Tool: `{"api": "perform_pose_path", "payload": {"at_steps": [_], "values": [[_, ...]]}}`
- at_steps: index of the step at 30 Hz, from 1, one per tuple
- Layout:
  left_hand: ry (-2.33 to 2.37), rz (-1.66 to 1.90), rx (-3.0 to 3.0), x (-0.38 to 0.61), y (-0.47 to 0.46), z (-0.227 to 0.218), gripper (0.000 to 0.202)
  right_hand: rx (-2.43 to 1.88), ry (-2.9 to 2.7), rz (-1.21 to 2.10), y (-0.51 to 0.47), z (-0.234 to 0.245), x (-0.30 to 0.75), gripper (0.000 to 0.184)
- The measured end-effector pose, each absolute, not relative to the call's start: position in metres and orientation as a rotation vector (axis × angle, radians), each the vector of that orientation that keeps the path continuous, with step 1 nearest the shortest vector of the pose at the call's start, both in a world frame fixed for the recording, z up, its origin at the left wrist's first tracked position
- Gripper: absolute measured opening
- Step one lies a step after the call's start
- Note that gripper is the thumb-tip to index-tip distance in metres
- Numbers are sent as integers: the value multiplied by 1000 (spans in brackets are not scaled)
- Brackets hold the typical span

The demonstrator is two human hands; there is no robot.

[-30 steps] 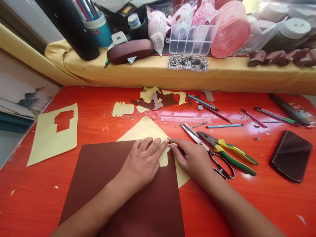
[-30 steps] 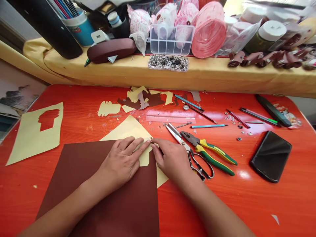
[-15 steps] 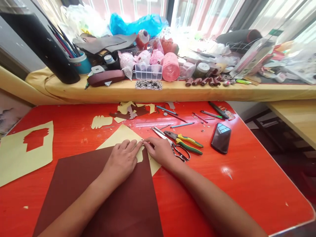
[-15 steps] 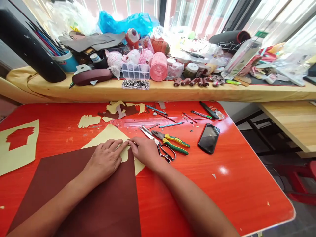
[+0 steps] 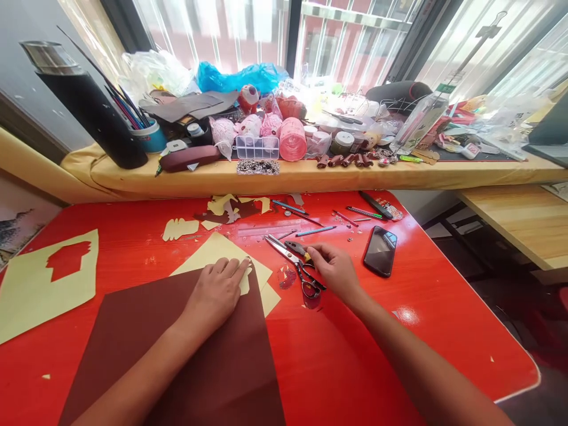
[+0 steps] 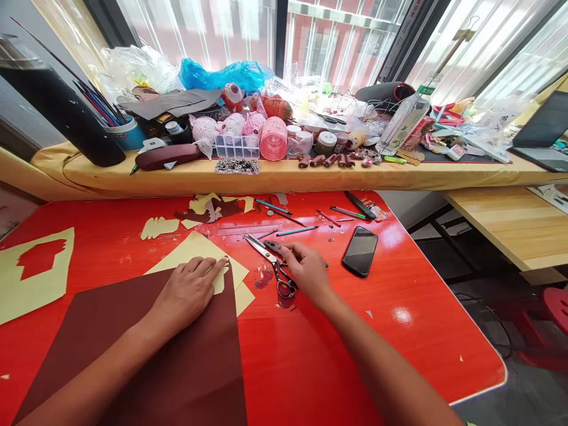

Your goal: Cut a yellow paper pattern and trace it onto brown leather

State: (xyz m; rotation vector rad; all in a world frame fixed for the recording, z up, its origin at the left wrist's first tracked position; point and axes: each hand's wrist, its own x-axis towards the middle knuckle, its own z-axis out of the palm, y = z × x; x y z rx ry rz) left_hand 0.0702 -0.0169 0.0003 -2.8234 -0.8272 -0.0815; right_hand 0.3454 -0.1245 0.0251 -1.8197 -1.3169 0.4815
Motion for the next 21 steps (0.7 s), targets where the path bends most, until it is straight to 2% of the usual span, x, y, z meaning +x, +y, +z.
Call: {"api": "perform_pose_path", "payload": {"at_steps": [6,11,15,21], "values": [[-822,-98,-2807,73,-17,4,54,-1903,-1371,411,-135,16,376,35],[-791,-85,-2793,73,-16,5,54,-2085,-1475,299,-113,19,411,37],[-796,-93,-2781,74,-17,4,54,-2241,-1643,246,-93,20,428,30],[-799,-67,-2791,73,-17,3,56,-2430,-1863,249,-75,16,434,30]]}}
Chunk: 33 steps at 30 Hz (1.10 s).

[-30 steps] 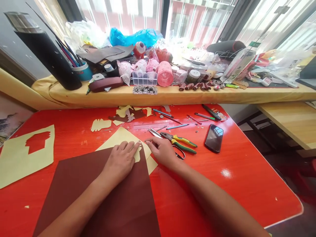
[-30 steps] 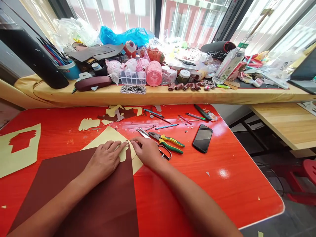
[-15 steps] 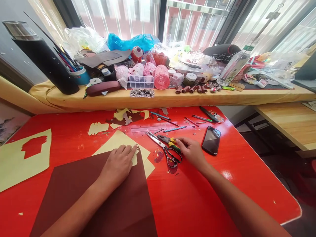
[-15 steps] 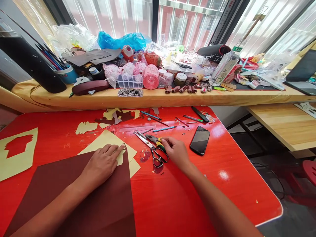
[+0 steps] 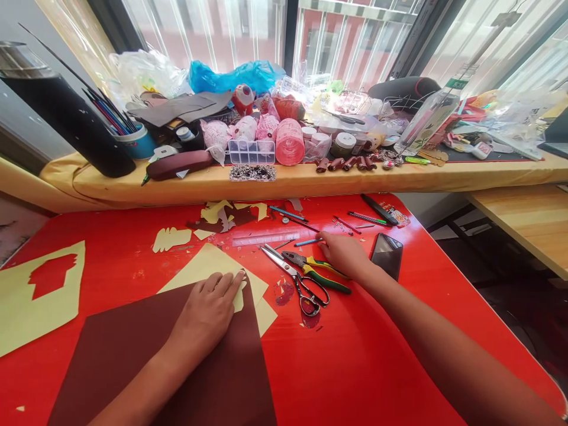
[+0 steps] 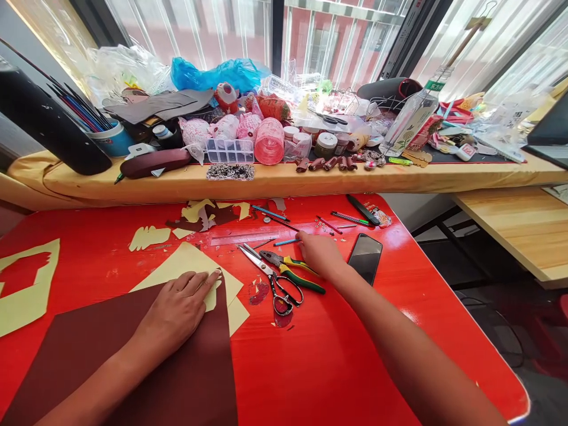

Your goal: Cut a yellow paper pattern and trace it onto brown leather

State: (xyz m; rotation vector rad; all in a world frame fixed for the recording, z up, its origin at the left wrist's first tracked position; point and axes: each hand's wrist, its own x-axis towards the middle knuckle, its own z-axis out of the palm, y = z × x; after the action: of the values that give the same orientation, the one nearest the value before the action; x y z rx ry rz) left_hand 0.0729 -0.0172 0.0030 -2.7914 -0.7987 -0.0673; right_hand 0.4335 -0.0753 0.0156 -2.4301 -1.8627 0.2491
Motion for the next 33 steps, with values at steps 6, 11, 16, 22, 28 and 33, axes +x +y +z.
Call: {"api": "perform_pose_path", "payload": {"at_steps": [6,11,16,22,28,33], "values": [[-803,-56,-2753,71,-18,-8,57,-2580,-1936,318,-62,16,438,33],[-820,-76,-2720,71,-22,-14,59,-2586,-1929,378,-59,18,439,36],[-834,-93,-2713,72,-24,-12,58,-2450,-1790,419,-70,25,438,23],[-840,-114,-2694,72,-25,-15,58,-2096,-1349,573,-96,33,420,7],[-843,-157,-2692,71,-26,-19,57,-1629,-876,1060,-116,22,365,33],[-850,-144,-2697,71,-26,-17,58,-1362,-609,1307,-121,16,311,34]]}}
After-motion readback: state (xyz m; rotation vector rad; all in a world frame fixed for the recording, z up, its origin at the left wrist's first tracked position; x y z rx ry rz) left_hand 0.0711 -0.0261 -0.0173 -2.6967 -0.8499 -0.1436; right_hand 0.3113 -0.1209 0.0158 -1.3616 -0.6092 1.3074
